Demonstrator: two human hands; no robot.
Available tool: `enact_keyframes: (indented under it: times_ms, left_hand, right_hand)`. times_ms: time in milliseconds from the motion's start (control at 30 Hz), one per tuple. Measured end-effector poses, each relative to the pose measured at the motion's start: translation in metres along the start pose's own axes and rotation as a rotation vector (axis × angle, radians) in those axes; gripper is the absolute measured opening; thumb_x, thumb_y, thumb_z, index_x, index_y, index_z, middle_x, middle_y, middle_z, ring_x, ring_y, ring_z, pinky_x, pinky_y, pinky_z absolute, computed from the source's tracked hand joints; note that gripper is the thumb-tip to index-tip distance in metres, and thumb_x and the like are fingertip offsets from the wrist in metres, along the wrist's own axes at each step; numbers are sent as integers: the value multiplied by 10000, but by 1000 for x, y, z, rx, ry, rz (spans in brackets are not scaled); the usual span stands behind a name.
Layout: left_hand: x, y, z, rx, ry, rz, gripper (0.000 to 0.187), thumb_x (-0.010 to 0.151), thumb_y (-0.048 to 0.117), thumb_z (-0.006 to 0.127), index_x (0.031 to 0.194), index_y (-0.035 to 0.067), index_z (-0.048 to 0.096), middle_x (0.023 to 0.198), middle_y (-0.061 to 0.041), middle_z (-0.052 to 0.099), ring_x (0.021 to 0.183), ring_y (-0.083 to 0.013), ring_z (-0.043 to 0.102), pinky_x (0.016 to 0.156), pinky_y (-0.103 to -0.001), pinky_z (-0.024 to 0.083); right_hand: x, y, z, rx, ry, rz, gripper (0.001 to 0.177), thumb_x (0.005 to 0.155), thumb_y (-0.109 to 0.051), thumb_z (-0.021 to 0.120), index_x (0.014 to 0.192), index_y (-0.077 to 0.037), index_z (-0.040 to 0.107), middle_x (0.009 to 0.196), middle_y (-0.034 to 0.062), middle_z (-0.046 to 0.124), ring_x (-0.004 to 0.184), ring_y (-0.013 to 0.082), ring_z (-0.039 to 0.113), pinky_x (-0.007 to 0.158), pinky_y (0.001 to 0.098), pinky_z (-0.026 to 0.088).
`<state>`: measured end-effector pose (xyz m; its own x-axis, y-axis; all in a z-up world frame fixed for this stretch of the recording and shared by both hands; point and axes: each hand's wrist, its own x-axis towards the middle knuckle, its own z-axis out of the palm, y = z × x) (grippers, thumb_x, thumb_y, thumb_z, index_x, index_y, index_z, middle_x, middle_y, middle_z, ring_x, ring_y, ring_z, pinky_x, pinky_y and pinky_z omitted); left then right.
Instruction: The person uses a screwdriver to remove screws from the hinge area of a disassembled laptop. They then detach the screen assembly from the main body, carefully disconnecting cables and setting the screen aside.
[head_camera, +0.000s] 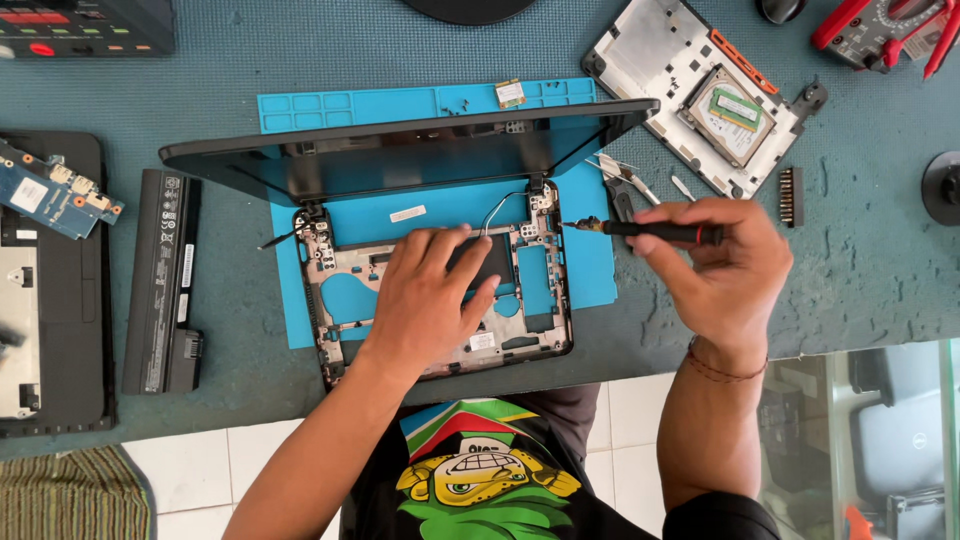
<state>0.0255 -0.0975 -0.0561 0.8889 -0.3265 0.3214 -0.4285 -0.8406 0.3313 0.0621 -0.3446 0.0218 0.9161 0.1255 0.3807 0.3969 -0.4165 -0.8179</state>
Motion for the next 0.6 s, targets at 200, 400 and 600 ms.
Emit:
enact_keyframes:
  times_ms: [200,400,600]
  left_hand:
    - [1,10,-2,183,-120,22,633,881,649,502,1402,292,456,1210,-163,551,989,-350,511,849,-472,439]
    - [-3,7,14,204,13,70,657,782,623,584,1328,261,537,1101,-200,543,967,-388,539,875,-522,408]
    - [-4,6,19,200,4,56,700,751,624,618,1348,273,515,1113,-201,538,987,-389,534,892,-532,401]
  right_hand:
    - [16,-7,25,-143,18,-58,347,879,2,743,1067,30,453,947,180,672,893,233,689,761,283,592]
    - [28,10,33,-215,-35,-299,275,859,33,753,1028,93,544,887,203,693,752,336,706,649,356,596]
    - [30,11,40,-262,-61,-307,238,854,26,754,1018,39,582,875,140,702,754,297,709,668,341,575]
